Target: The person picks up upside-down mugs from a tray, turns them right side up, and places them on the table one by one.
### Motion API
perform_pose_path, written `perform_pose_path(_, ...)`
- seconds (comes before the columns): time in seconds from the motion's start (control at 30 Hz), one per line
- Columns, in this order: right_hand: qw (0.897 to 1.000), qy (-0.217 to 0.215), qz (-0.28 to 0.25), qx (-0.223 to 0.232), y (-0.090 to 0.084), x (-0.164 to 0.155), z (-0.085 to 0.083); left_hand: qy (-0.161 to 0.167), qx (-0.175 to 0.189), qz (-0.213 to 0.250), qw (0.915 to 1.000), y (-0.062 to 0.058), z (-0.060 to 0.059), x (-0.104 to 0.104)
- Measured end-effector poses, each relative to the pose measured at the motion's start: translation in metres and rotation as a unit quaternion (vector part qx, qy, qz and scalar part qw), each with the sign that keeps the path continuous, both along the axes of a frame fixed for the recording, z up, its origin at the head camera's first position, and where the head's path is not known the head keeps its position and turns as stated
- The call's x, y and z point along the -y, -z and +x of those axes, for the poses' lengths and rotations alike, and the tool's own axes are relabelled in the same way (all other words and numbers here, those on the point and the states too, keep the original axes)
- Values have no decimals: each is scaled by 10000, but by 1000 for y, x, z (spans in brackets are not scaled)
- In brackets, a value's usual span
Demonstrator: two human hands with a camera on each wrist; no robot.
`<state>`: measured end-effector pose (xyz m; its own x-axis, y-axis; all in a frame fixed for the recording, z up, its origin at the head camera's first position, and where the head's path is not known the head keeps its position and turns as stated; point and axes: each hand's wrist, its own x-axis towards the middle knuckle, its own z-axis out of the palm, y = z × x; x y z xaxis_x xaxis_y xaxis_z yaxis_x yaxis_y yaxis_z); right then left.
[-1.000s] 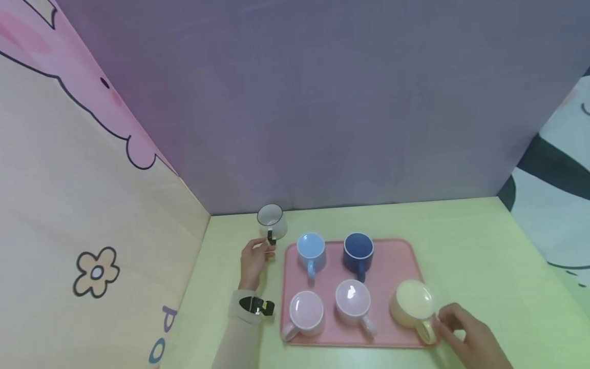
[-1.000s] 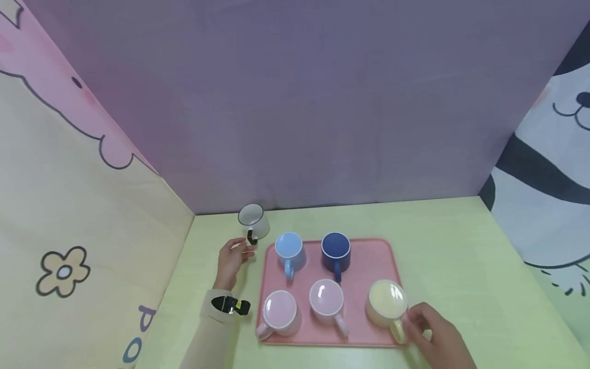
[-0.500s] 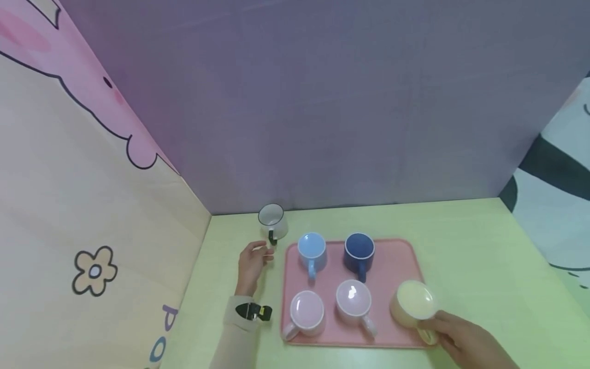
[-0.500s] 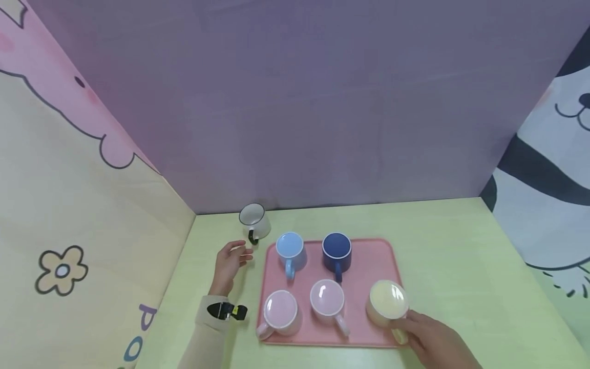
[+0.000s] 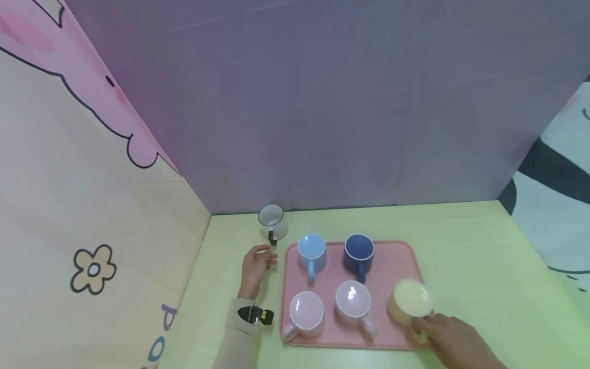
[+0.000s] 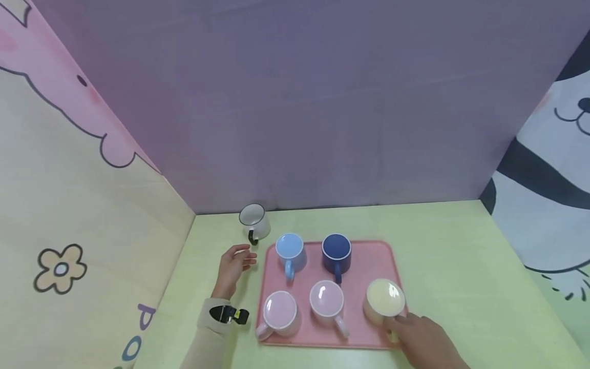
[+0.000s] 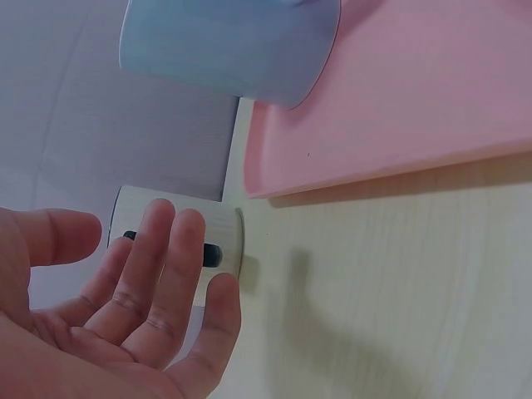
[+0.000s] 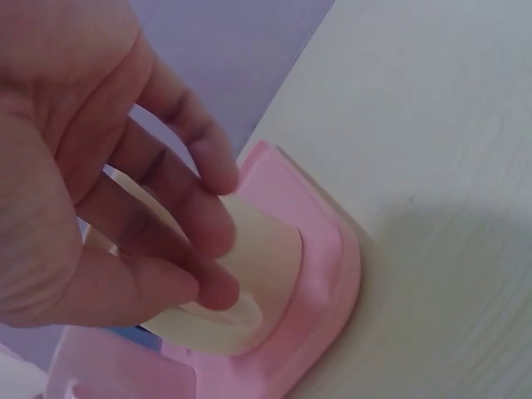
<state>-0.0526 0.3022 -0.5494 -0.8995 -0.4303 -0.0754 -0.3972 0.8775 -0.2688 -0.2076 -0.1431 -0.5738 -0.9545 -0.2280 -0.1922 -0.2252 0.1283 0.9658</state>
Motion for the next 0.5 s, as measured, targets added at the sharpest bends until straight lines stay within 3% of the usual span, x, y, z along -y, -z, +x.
perform_pose_path(0.2, 9870, -397, -111, -1556, 4, 7, 0, 78, 95, -79, 9999, -3, 3, -1)
perform_pose_path(0.5, 9835, -426, 31, -1758, -4, 8, -14, 272, -84, -159, 9995, -9, 5, -3)
